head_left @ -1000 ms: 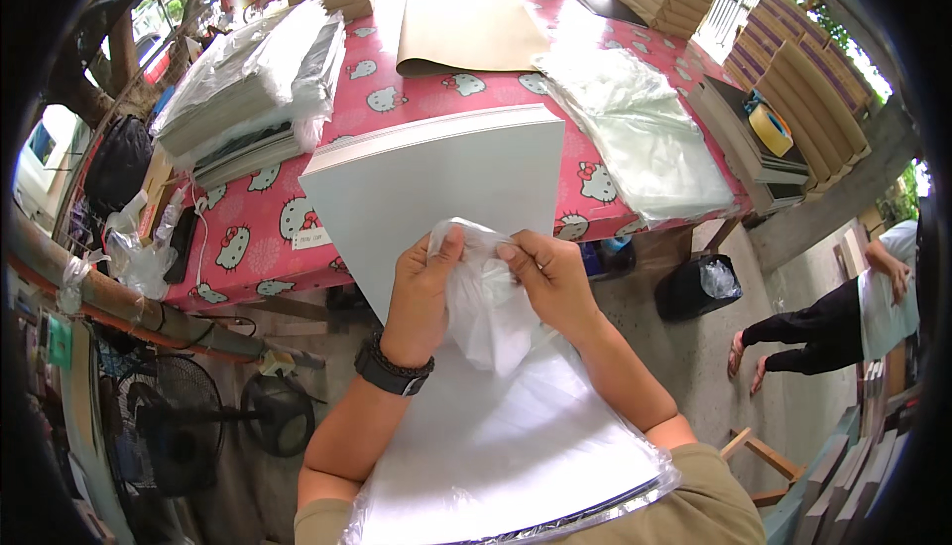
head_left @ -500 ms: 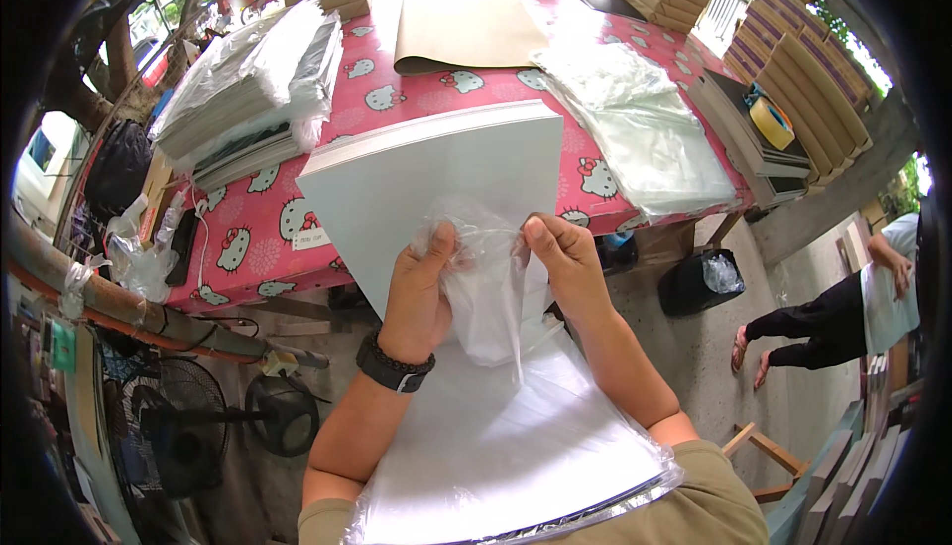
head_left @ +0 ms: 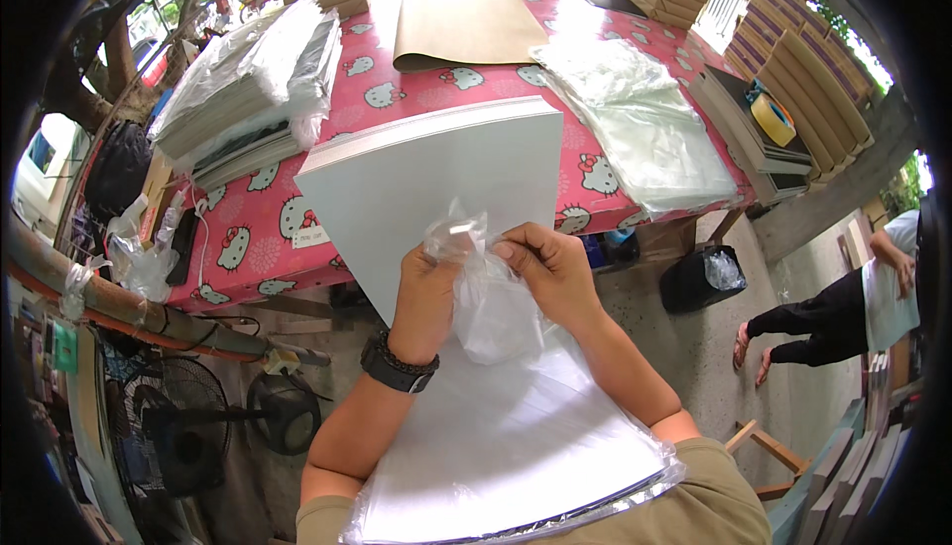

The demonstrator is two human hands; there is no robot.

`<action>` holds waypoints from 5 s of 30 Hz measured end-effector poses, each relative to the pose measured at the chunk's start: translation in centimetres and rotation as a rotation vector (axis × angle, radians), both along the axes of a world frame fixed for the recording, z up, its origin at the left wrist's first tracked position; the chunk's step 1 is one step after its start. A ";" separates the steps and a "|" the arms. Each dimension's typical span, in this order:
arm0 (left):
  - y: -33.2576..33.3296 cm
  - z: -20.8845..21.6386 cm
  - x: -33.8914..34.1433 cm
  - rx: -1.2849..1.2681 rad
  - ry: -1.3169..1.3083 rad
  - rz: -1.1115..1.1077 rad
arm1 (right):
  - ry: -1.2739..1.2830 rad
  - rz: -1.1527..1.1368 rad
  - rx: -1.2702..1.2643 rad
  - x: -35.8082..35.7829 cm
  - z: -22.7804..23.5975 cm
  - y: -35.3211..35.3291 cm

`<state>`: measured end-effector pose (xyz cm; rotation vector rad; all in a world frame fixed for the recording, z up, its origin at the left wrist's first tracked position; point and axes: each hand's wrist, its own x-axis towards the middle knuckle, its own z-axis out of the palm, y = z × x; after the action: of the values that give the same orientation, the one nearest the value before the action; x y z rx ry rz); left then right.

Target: The person places stacks of white paper into plastic sleeves by hand, sliding the paper into the opening of each bag on a table.

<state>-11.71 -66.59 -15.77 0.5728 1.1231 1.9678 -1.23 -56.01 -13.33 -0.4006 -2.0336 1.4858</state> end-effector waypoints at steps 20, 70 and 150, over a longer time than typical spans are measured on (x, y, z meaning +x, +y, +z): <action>0.0 0.4 0.4 0.080 -0.236 -0.062 | -0.051 -0.110 0.260 -0.1 -0.2 -0.1; -10.4 0.7 -1.5 0.518 -0.414 -0.196 | 0.453 1.178 -0.164 2.6 2.8 1.6; -14.3 -22.2 -3.0 -0.747 0.064 0.097 | -0.710 0.075 -0.380 9.3 -18.9 6.6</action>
<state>-14.76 -80.85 -38.01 0.1781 1.8164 1.4450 8.06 -49.38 -32.23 -1.1526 -2.2768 1.9789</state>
